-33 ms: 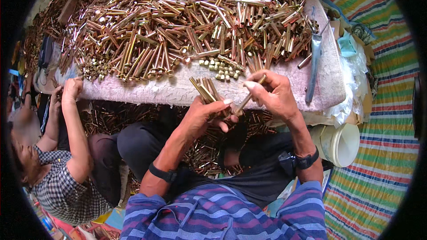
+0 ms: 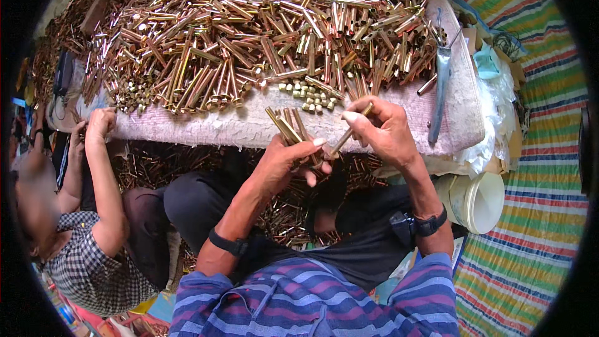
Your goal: Sorting metal bolts and assembling washers onto them at a workstation.
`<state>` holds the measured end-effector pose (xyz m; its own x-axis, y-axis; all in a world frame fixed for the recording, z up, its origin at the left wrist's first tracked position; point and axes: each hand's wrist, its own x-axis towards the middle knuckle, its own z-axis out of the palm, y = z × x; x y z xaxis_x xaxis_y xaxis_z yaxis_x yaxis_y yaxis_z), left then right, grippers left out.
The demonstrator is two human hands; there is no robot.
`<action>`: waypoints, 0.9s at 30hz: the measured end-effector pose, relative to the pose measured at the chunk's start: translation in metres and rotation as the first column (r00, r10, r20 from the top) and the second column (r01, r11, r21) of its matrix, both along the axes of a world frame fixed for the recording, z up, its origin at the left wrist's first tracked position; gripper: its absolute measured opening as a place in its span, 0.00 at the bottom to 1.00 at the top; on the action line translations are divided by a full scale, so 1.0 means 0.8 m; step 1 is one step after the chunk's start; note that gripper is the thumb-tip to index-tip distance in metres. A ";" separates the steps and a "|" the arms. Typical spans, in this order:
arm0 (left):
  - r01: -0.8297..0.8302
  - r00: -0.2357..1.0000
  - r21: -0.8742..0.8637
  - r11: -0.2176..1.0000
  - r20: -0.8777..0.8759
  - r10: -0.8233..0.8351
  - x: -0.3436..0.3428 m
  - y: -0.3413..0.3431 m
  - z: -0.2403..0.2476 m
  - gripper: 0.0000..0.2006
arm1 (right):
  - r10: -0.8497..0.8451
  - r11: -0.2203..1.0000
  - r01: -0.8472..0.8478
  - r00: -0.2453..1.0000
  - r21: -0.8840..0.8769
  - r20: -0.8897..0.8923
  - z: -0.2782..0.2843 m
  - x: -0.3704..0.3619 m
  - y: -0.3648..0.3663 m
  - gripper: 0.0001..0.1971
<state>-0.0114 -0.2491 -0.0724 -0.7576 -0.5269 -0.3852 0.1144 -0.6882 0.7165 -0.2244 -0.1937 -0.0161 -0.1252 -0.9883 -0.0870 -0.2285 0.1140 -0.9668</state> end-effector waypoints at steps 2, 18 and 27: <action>-0.018 1.000 -0.010 1.000 0.008 0.018 0.001 0.001 -0.002 0.15 | 0.042 0.999 -0.040 0.996 0.031 -0.080 -0.005 -0.004 -0.003 0.08; -0.044 0.994 -0.072 0.996 0.094 0.051 0.013 0.003 0.012 0.18 | 0.029 0.998 -0.030 0.999 0.049 0.022 -0.007 0.018 -0.013 0.12; -0.137 0.976 -0.121 0.983 0.154 0.155 0.022 -0.006 0.008 0.16 | -0.146 0.983 0.069 0.862 -0.173 -0.485 -0.042 -0.012 -0.040 0.15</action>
